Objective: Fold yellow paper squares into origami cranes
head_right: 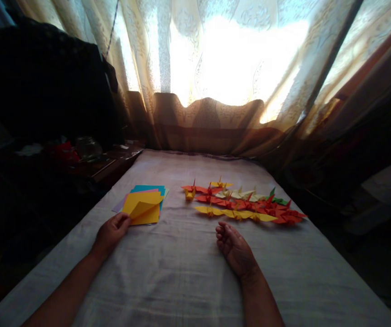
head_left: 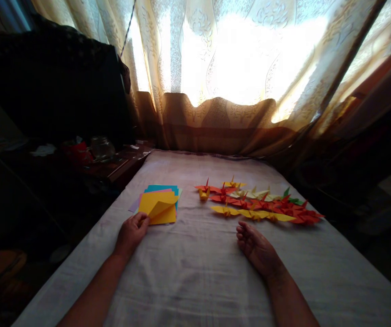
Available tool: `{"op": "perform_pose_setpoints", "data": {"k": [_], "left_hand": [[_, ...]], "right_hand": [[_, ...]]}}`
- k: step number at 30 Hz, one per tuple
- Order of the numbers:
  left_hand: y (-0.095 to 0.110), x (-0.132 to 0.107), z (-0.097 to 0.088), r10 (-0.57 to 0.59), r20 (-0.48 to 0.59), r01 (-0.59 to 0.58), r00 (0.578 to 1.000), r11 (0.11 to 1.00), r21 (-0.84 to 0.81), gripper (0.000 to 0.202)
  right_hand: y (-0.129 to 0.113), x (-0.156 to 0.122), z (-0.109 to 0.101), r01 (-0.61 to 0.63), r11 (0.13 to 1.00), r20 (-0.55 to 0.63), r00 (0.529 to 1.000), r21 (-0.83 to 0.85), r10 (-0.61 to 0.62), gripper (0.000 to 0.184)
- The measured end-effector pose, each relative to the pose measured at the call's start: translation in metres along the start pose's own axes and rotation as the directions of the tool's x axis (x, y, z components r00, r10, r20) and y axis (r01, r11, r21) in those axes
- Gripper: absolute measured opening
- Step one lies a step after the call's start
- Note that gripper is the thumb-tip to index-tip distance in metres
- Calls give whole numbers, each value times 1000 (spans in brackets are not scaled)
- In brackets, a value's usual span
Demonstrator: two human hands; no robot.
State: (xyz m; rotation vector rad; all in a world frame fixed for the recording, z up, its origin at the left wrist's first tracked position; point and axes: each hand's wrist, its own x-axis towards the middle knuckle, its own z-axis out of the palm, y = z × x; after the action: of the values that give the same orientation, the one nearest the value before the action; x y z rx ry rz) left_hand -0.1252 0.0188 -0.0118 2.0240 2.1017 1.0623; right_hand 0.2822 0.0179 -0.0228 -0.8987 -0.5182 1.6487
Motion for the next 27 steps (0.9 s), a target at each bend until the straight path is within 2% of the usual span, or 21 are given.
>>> {"op": "perform_pose_setpoints", "data": {"k": [3, 5, 6, 8, 9, 10, 12, 13, 15, 17, 18, 19, 21, 24, 27], "left_hand": [[10, -4, -5, 66, -85, -67, 994, 998, -7, 22], [22, -11, -7, 168, -112, -172, 979, 985, -28, 18], [30, -16, -7, 287, -127, -295, 949, 954, -49, 17], [47, -26, -6, 507, -115, -518, 854, 847, -118, 18], [55, -31, -4, 579, -111, -589, 808, 792, -162, 17], [63, -36, -2, 616, -116, -626, 779, 751, -210, 17], [76, -43, 2, 572, -118, -578, 812, 756, -308, 14], [81, -44, 3, 519, -124, -528, 846, 778, -342, 13], [91, -42, 6, 336, -141, -364, 931, 833, -416, 14], [99, -33, 10, 101, -111, -145, 989, 836, -529, 19], [102, -28, 14, -4, -63, -34, 998, 807, -589, 23], [104, -23, 18, -61, -2, 46, 998, 771, -635, 28], [103, -15, 29, -96, 90, 131, 991, 759, -638, 40], [94, -14, 44, -51, 152, 123, 987, 849, -513, 48], [84, -23, 46, 161, 61, -133, 985, 938, -320, 40]], "right_hand": [[1, 0, 2, -8, 1000, -3, 1000, -7, 8, 31], [0, 0, 3, -15, 1000, -3, 1000, -11, 15, 31], [0, 0, 4, -19, 1000, -4, 1000, -16, 19, 31], [-2, -1, 7, -23, 999, -6, 1000, -34, 22, 32], [-3, -2, 8, -24, 999, -4, 1000, -47, 24, 34], [-4, -3, 11, -26, 998, 0, 1000, -61, 26, 36], [-5, -4, 15, -31, 996, 7, 999, -88, 31, 39], [-6, -5, 17, -33, 995, 6, 999, -96, 33, 41], [-6, -5, 20, -34, 995, -4, 999, -95, 34, 43], [-6, -5, 21, -32, 996, -16, 999, -82, 31, 44], [-6, -5, 21, -30, 997, -21, 999, -75, 28, 45], [-6, -4, 21, -28, 997, -25, 999, -71, 27, 46], [-6, -4, 20, -31, 997, -29, 999, -69, 29, 46], [-5, -4, 19, -42, 996, -28, 999, -80, 39, 42], [-4, -4, 19, -28, 995, -24, 999, -94, 26, 36]]}}
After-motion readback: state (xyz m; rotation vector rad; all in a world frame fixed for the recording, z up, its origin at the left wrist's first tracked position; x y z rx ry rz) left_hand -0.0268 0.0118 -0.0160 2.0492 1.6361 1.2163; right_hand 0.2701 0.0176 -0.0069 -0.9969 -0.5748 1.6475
